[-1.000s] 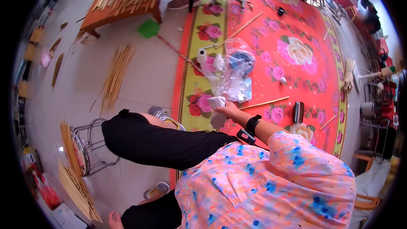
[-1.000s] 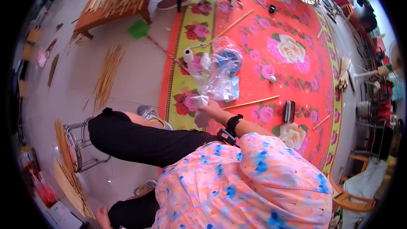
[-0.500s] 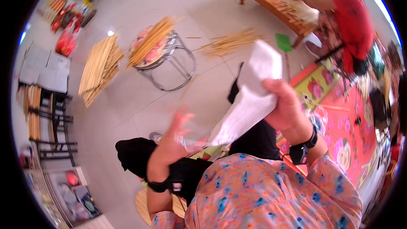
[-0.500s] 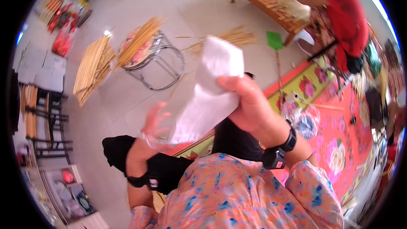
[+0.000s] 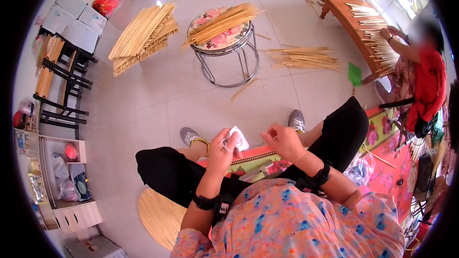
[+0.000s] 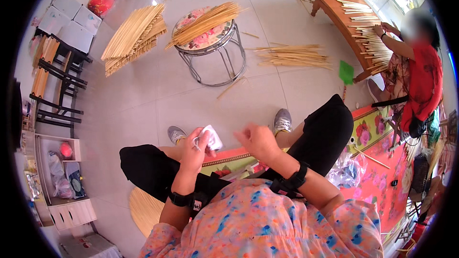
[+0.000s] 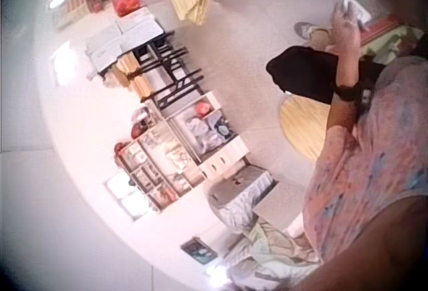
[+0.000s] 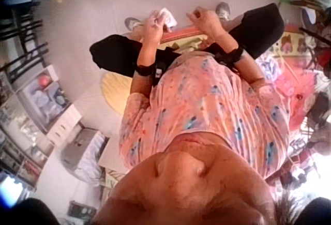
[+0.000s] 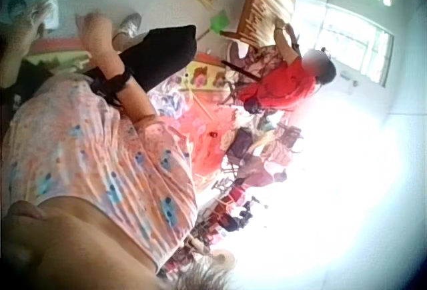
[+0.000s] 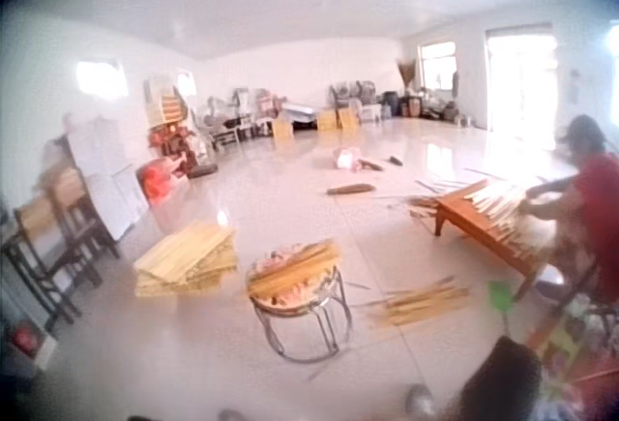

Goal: The person constructs a fan-like object by threading wire through thin wooden sticks, trimming the ends with shears, and fitting a metal ring onto the structure.

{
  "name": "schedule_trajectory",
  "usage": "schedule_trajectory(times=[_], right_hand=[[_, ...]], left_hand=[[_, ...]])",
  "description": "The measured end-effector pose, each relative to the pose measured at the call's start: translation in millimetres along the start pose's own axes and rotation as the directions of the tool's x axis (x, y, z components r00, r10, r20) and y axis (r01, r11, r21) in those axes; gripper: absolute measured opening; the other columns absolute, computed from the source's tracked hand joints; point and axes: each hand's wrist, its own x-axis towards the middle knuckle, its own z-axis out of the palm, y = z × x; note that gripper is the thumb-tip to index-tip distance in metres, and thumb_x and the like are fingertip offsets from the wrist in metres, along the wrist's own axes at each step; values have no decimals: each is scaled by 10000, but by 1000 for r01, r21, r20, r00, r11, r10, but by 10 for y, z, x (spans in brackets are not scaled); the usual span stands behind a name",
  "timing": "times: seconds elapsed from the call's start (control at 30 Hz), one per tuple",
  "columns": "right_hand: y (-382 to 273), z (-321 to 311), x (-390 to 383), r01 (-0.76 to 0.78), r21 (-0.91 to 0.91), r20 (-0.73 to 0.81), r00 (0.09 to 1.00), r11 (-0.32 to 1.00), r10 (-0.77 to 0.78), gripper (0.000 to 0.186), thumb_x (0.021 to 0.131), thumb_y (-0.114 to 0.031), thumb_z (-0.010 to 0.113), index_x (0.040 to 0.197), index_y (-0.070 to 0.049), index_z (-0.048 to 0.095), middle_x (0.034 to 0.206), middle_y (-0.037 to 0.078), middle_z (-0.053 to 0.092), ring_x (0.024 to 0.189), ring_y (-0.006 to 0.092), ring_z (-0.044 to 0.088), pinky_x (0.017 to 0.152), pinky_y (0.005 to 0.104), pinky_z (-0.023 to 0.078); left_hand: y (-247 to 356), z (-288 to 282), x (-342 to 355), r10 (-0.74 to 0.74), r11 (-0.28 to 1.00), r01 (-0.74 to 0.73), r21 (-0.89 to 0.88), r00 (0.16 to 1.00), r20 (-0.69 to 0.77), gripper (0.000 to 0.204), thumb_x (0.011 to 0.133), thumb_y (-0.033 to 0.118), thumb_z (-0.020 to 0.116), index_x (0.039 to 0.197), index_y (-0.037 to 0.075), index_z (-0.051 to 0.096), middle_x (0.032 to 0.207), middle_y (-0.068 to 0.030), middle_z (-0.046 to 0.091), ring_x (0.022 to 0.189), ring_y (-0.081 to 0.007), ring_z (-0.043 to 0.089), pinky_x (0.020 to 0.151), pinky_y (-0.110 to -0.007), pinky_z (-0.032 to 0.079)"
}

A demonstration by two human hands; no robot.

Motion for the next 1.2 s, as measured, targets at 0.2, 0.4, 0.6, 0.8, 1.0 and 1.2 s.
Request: schedule_trajectory(times=[0.2, 0.4, 0.6, 0.8, 1.0, 1.2], right_hand=[[125, 265, 10, 281, 26, 10, 959, 959, -282, 408, 768, -354, 720, 863, 21, 592, 785, 179, 626, 720, 308, 621, 668, 380, 498], [281, 352, 76, 219, -212, 131, 972, 952, -195, 226, 767, -220, 633, 820, -3, 600, 741, 221, 607, 711, 392, 601, 656, 441, 483], [380, 283, 183, 102, -256, -108, 985, 961, -133, 209, 751, -222, 592, 746, -15, 616, 706, 208, 614, 706, 409, 602, 671, 477, 481], [384, 357, 190, 164, -267, -236, 944, 950, -230, 154, 720, -133, 616, 702, 13, 572, 560, 171, 564, 511, 292, 581, 504, 384, 459], [386, 251, 224, 241, -147, -223, 937, 959, -270, 136, 755, -102, 604, 753, 20, 544, 579, 160, 553, 496, 248, 553, 497, 360, 439], [415, 313, 242, 239, -79, -181, 951, 968, -249, 177, 799, -178, 577, 802, 0, 582, 679, 218, 589, 657, 404, 588, 604, 459, 458]], left_hand=[[-335, 172, 65, -87, 943, 153, -297, 971, 223, 236, 934, 83, 469, 1114, -42, 556, 939, -68, 635, 767, -122, 636, 677, -258, 513], [-505, 185, 91, -189, 952, 134, 276, 965, 184, 165, 913, 47, 495, 1026, -28, 590, 807, -61, 652, 638, -124, 644, 573, -257, 515], [-655, 99, 146, 213, 820, -115, 561, 971, -111, 136, 773, 50, 601, 898, 9, 633, 628, -105, 627, 546, -181, 621, 508, -298, 468], [-567, 18, 198, 316, 758, -131, 639, 931, -184, 138, 729, 90, 651, 860, 53, 625, 648, -99, 632, 550, -243, 624, 524, -352, 479], [-347, 85, 187, 480, 770, -407, 491, 877, -25, 183, 750, 2, 634, 929, 37, 614, 906, -116, 662, 780, -270, 648, 657, -341, 510], [-367, 315, 173, 524, 645, -607, 464, 793, 311, 251, 790, -47, 564, 1030, 26, 572, 991, -165, 645, 916, -342, 627, 749, -377, 516]])
